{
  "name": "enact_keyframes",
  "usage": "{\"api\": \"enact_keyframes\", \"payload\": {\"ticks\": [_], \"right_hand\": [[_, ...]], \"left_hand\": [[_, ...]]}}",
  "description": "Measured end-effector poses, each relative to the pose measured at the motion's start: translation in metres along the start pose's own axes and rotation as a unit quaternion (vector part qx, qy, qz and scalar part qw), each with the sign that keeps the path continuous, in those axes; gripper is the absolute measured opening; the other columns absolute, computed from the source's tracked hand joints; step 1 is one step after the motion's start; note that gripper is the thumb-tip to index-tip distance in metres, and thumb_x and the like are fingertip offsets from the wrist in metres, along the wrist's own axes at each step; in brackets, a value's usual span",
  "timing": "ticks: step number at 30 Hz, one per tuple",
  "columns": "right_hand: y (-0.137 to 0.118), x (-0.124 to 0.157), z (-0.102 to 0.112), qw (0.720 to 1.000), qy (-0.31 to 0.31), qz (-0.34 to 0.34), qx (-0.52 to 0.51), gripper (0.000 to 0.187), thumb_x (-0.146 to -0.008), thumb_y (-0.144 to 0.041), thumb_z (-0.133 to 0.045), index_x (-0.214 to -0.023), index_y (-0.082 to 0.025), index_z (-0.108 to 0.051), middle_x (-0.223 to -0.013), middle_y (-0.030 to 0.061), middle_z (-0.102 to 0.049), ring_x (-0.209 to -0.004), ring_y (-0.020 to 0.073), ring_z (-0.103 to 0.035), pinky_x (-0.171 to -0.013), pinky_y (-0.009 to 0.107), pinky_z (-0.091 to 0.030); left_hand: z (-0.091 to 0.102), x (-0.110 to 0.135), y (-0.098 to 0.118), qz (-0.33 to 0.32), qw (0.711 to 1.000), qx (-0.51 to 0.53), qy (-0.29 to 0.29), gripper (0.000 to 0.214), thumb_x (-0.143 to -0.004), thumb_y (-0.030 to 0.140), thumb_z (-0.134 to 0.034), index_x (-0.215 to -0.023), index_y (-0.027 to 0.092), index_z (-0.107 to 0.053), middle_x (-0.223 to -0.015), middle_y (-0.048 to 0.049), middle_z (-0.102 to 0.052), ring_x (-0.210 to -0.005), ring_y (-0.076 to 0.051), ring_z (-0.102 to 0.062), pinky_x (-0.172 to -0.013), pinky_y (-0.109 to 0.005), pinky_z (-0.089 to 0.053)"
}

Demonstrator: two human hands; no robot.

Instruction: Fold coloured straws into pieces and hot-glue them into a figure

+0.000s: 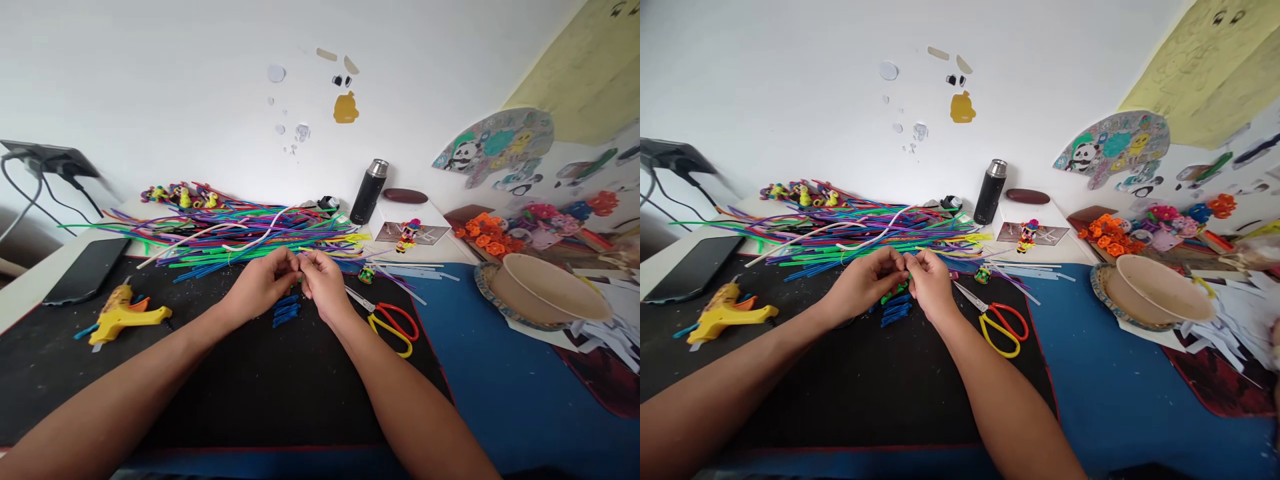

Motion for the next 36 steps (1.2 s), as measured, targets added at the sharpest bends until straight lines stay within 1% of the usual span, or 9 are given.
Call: {"api": "enact_keyframes", "payload": {"ticks": [4, 10, 15, 20, 24, 27, 31, 33, 36], "right_hand": [[0.002, -0.001, 0.002, 1.000, 0.022, -0.004, -0.022, 0.042, -0.082, -0.054, -0.080, -0.075, -0.022, -0.053, -0.053, -0.0101, -0.049, -0.035, 0.0052, -0.037, -0.035, 0.021, -0.022], [-0.003, 0.000, 0.004, 0.999, 0.042, 0.000, -0.013, 0.044, -0.080, -0.056, -0.083, -0.075, -0.022, -0.054, -0.054, -0.0103, -0.048, -0.036, 0.0052, -0.038, -0.036, 0.022, -0.025], [-0.005, 0.002, 0.001, 0.999, 0.000, -0.024, -0.026, 0.047, -0.082, -0.060, -0.081, -0.076, -0.023, -0.053, -0.047, -0.0117, -0.044, -0.035, 0.0073, -0.040, -0.037, 0.021, -0.028], [-0.005, 0.004, -0.002, 0.998, -0.027, -0.034, -0.035, 0.048, -0.082, -0.063, -0.081, -0.077, -0.021, -0.057, -0.051, -0.0087, -0.052, -0.037, 0.0075, -0.042, -0.038, 0.021, -0.030], [-0.005, 0.004, -0.002, 0.999, -0.019, -0.017, -0.027, 0.049, -0.081, -0.064, -0.081, -0.076, -0.022, -0.056, -0.047, -0.0107, -0.047, -0.033, 0.0065, -0.036, -0.036, 0.021, -0.026], [-0.004, 0.002, -0.001, 1.000, -0.005, 0.003, -0.013, 0.051, -0.082, -0.062, -0.080, -0.071, -0.023, -0.050, -0.044, -0.0123, -0.041, -0.032, 0.0057, -0.035, -0.036, 0.021, -0.021], [0.002, 0.000, 0.000, 1.000, 0.015, 0.004, 0.003, 0.052, -0.081, -0.061, -0.080, -0.069, -0.024, -0.046, -0.043, -0.0126, -0.039, -0.031, 0.0061, -0.033, -0.035, 0.021, -0.021], [0.003, -0.001, 0.000, 1.000, 0.017, -0.004, 0.000, 0.052, -0.080, -0.061, -0.081, -0.069, -0.024, -0.047, -0.043, -0.0122, -0.040, -0.031, 0.0064, -0.033, -0.035, 0.021, -0.022], [0.001, 0.000, 0.000, 0.999, -0.006, -0.018, -0.029, 0.048, -0.080, -0.062, -0.082, -0.074, -0.022, -0.055, -0.044, -0.0119, -0.042, -0.033, 0.0071, -0.037, -0.036, 0.021, -0.026]], "left_hand": [[-0.001, -0.002, -0.007, 0.058, 0.998, 0.036, -0.018, 0.027, -0.089, 0.041, -0.073, -0.100, 0.023, -0.057, -0.073, 0.0002, -0.073, -0.060, -0.020, -0.068, -0.060, -0.031, -0.054], [0.000, -0.002, 0.002, 0.070, 0.997, -0.026, -0.017, 0.027, -0.087, 0.045, -0.072, -0.077, 0.020, -0.070, -0.070, -0.0031, -0.073, -0.056, -0.019, -0.067, -0.054, -0.028, -0.051], [0.002, -0.005, -0.001, 0.124, 0.982, 0.123, -0.066, 0.040, -0.081, 0.054, -0.080, -0.070, 0.017, -0.073, -0.064, -0.0050, -0.070, -0.049, -0.015, -0.062, -0.046, -0.025, -0.047], [0.005, -0.004, -0.004, 0.190, 0.951, 0.231, -0.083, 0.042, -0.075, 0.055, -0.086, -0.064, 0.017, -0.069, -0.054, -0.0024, -0.064, -0.040, -0.012, -0.053, -0.037, -0.022, -0.036], [0.004, 0.000, 0.003, 0.153, 0.977, 0.122, -0.085, 0.042, -0.083, 0.055, -0.076, -0.064, 0.019, -0.068, -0.050, 0.0001, -0.059, -0.040, -0.013, -0.050, -0.042, -0.025, -0.036], [0.003, 0.003, 0.009, 0.059, 0.997, -0.042, -0.021, 0.037, -0.090, 0.046, -0.068, -0.063, 0.021, -0.066, -0.049, 0.0014, -0.053, -0.044, -0.014, -0.045, -0.049, -0.026, -0.031], [0.000, 0.006, 0.013, -0.056, 0.978, -0.190, 0.069, 0.029, -0.085, 0.034, -0.071, -0.059, 0.022, -0.062, -0.056, -0.0025, -0.056, -0.052, -0.016, -0.042, -0.054, -0.029, -0.021], [0.000, 0.005, 0.012, -0.037, 0.980, -0.189, 0.053, 0.029, -0.086, 0.036, -0.069, -0.061, 0.022, -0.065, -0.056, -0.0027, -0.057, -0.052, -0.016, -0.042, -0.054, -0.029, -0.021], [0.001, 0.002, 0.008, 0.057, 0.997, -0.056, -0.006, 0.036, -0.089, 0.047, -0.066, -0.064, 0.021, -0.068, -0.051, 0.0001, -0.052, -0.048, -0.015, -0.041, -0.052, -0.028, -0.026]]}}
Point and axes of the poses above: each hand's wrist, its own x-axis away from the middle knuckle, its own z-axis out of the back of the hand, y = z × x, the point moved 3 cm from there along -x, towards the middle knuckle
